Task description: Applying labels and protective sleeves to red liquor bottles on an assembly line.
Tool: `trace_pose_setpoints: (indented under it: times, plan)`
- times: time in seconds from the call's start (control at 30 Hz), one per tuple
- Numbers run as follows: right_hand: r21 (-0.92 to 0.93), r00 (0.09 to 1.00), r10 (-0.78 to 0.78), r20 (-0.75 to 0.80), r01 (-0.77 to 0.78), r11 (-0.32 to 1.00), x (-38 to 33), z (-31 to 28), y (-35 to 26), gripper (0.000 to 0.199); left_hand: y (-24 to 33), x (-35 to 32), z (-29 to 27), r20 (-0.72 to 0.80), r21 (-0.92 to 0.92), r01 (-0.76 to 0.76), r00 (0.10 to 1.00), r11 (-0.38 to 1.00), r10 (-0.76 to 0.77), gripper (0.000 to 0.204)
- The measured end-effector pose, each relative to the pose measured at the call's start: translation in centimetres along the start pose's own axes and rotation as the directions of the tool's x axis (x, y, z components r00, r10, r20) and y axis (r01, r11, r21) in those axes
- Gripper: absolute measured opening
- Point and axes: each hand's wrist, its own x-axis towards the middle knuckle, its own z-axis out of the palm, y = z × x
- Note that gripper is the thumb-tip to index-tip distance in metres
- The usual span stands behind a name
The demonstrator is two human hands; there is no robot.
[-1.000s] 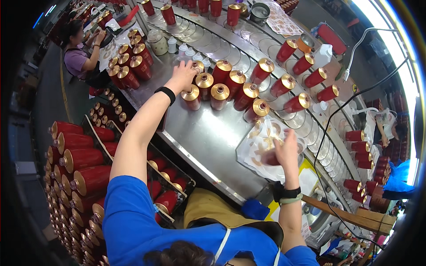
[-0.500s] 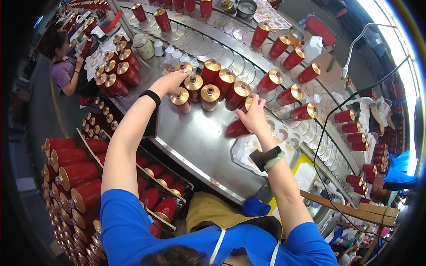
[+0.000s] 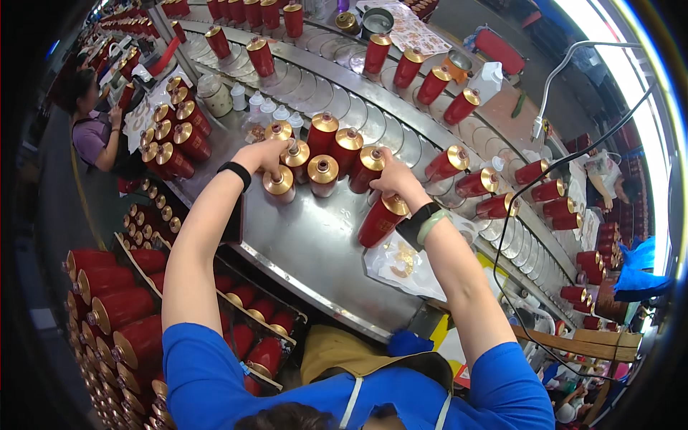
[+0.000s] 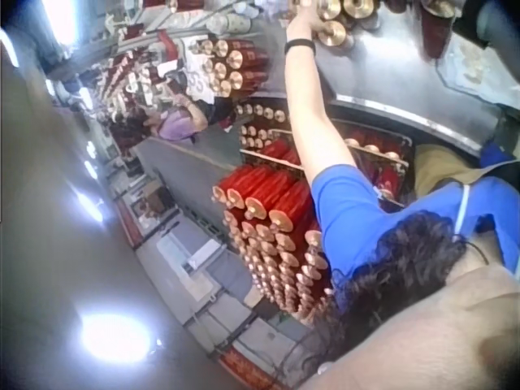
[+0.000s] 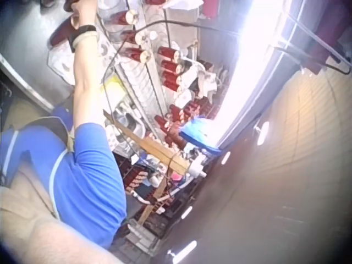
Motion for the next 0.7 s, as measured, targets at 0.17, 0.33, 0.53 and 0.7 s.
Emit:
trace_pose_setpoints:
  times: [0.17, 0.33, 0.53, 0.7]
  plan:
    - [0.049, 0.991, 0.099, 0.085, -0.103, 0.993, 0.6, -1.8, -1.1, 0.084, -0.3, 0.6, -0.1, -0.011, -0.031, 0.011, 1.000, 0.999, -0.011, 0.091]
    - [0.036, 0.985, 0.148, -0.092, -0.146, 0.989, 3.2, 2.4, 2.7, 0.069, 2.0, 1.2, 0.5, 0.095, 0.072, 0.017, 0.995, 0.997, -0.024, 0.086]
    - [-0.087, 0.987, -0.002, -0.160, -0.012, 0.996, 1.2, 4.1, 1.5, 0.057, 0.6, 0.1, 1.9, -0.042, 0.011, -0.018, 0.999, 1.000, 0.018, 0.095]
    - [0.052, 0.967, -0.047, -0.250, 0.062, 0.997, -2.4, 5.5, 3.6, 0.047, 2.9, -1.1, 0.7, -0.050, -0.016, -0.072, 0.996, 0.997, 0.071, 0.093]
